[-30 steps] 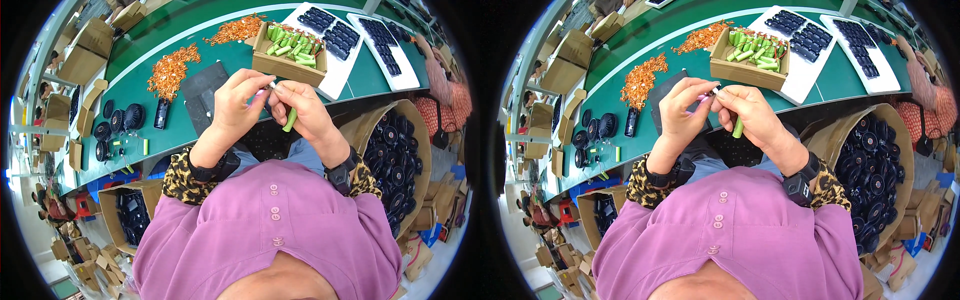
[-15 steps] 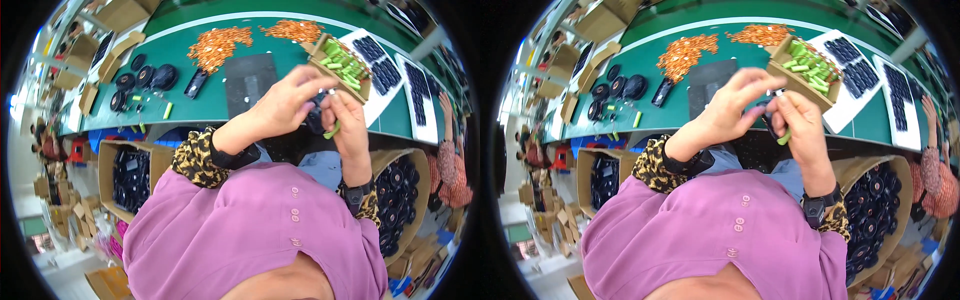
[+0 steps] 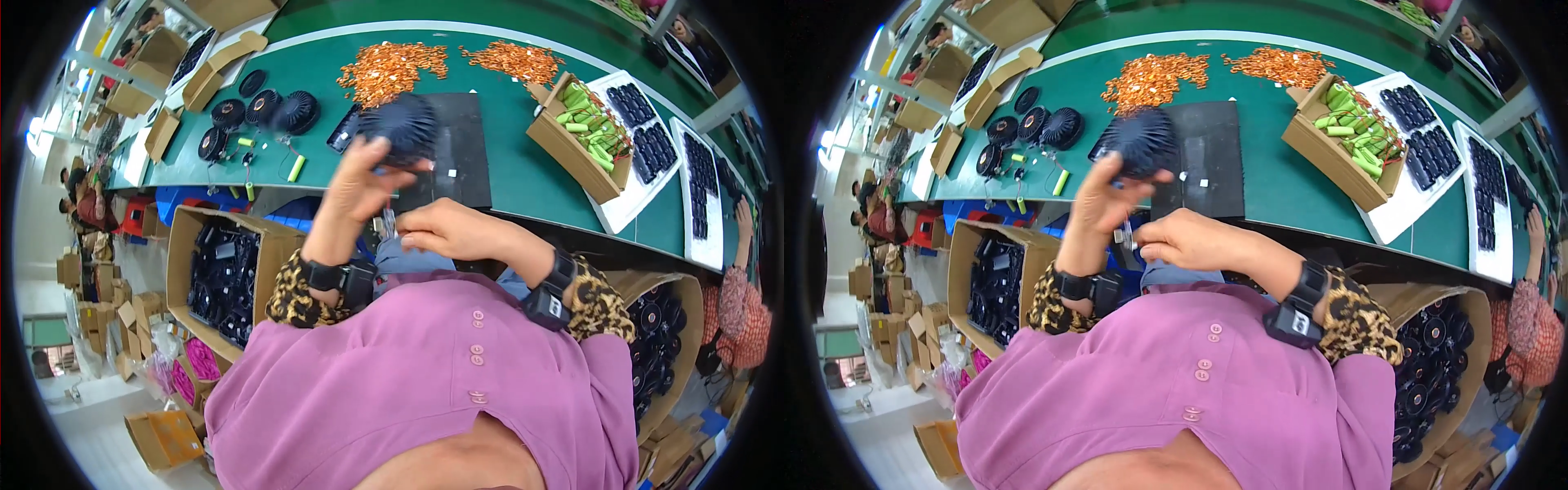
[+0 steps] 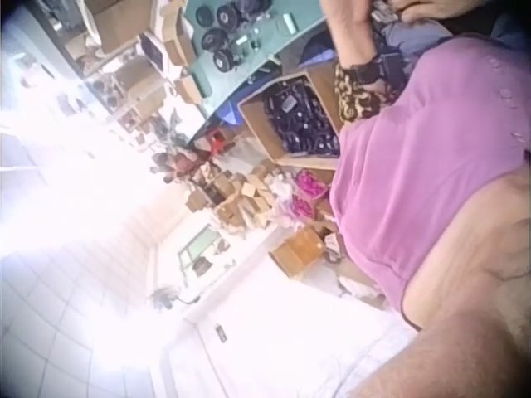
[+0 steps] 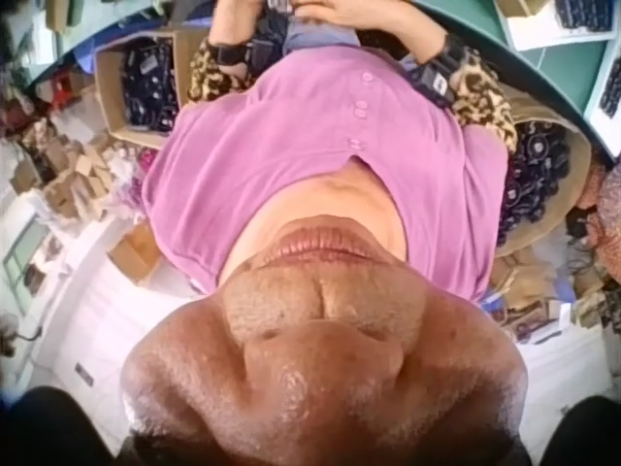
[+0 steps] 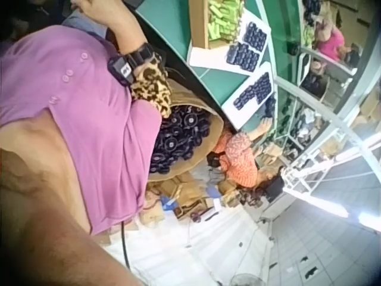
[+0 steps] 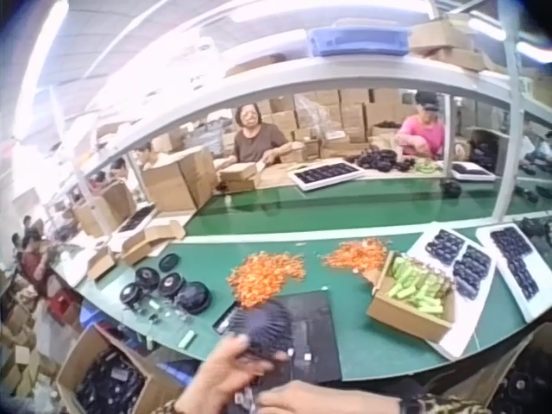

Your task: Assembling small handheld fans by connecting batteries and circuit boards to the motor housing at a workbench.

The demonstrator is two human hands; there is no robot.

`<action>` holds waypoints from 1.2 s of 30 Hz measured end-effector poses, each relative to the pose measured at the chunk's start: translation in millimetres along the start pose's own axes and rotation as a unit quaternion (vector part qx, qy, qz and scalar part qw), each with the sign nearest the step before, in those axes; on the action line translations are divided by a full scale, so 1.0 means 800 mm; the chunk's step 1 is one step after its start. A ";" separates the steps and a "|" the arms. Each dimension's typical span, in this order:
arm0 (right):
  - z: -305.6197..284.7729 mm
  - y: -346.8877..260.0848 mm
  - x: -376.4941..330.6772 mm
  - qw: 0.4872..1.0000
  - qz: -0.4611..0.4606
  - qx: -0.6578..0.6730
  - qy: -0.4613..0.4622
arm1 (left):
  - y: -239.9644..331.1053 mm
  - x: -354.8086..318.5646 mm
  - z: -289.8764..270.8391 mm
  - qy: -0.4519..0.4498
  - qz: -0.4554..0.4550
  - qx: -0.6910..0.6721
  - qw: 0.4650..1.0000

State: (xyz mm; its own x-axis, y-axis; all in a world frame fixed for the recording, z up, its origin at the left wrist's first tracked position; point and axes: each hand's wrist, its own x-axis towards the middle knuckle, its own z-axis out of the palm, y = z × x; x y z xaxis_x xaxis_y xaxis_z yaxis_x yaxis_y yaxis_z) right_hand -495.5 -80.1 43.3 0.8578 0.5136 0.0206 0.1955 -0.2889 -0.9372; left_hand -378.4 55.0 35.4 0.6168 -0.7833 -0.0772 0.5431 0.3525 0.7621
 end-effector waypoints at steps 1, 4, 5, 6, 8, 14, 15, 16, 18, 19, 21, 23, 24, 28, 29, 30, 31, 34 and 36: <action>0.005 0.024 0.006 1.000 0.009 -0.001 0.019 | 0.019 0.008 -0.014 -0.010 0.031 0.049 0.998; 0.018 0.069 0.009 0.989 -0.090 0.013 0.113 | 0.061 -0.003 -0.045 0.126 0.099 0.298 0.941; 0.017 0.059 0.005 0.991 -0.071 0.033 0.110 | 0.066 -0.001 -0.059 0.161 0.113 0.339 0.920; 0.014 0.044 -0.001 0.992 -0.053 0.054 0.105 | 0.071 0.003 -0.084 0.210 0.113 0.367 0.899; -0.001 0.034 -0.014 0.994 -0.060 0.001 0.087 | 0.080 0.011 -0.133 0.233 0.092 0.334 0.909; -0.087 -0.010 -0.115 0.938 0.013 -0.028 0.344 | 0.076 0.053 -0.174 0.194 0.141 0.291 0.926; -0.106 -0.003 -0.138 0.896 0.035 -0.126 0.425 | 0.075 0.064 -0.181 0.205 0.142 0.265 0.932; -0.130 0.007 -0.160 0.838 0.053 -0.220 0.496 | 0.073 0.070 -0.184 0.219 0.144 0.240 0.935; -0.175 0.029 -0.200 0.760 0.125 -0.276 0.576 | 0.072 0.078 -0.171 0.196 0.140 0.257 0.936; -0.189 0.038 -0.207 0.745 0.161 -0.305 0.571 | 0.071 0.077 -0.164 0.183 0.135 0.267 0.937; -0.209 0.058 -0.212 0.725 0.233 -0.353 0.544 | 0.069 0.079 -0.165 0.157 0.124 0.266 0.943; -0.219 0.079 -0.210 0.702 0.272 -0.410 0.514 | 0.068 0.079 -0.163 0.160 0.122 0.234 0.951; -0.220 0.082 -0.206 0.691 0.271 -0.437 0.508 | 0.068 0.078 -0.162 0.169 0.121 0.202 0.957; -0.219 0.081 -0.203 0.702 0.234 -0.424 0.522 | 0.069 0.078 -0.162 0.210 0.159 0.257 0.930; -0.218 0.081 -0.202 0.718 0.227 -0.408 0.516 | 0.068 0.079 -0.160 0.226 0.164 0.252 0.927; -0.216 0.081 -0.202 0.734 0.221 -0.391 0.510 | 0.069 0.079 -0.157 0.222 0.162 0.254 0.927; -0.219 0.085 -0.202 0.737 0.202 -0.379 0.522 | 0.071 0.079 -0.154 0.224 0.164 0.277 0.920; -0.216 0.083 -0.194 0.735 0.230 -0.375 0.516 | 0.079 0.075 -0.164 0.201 0.160 0.306 0.916; -0.220 0.098 -0.190 0.716 0.207 -0.358 0.563 | 0.081 0.072 -0.174 0.157 0.138 0.174 0.962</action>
State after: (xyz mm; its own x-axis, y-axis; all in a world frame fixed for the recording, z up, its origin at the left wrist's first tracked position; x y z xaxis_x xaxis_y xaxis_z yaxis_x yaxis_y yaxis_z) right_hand -527.1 -323.2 27.9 0.6733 -0.5953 0.4384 -0.3384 -0.7754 -0.5331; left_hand -228.2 103.9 -9.1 0.8816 -0.4719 0.0113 0.1429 0.2897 0.9464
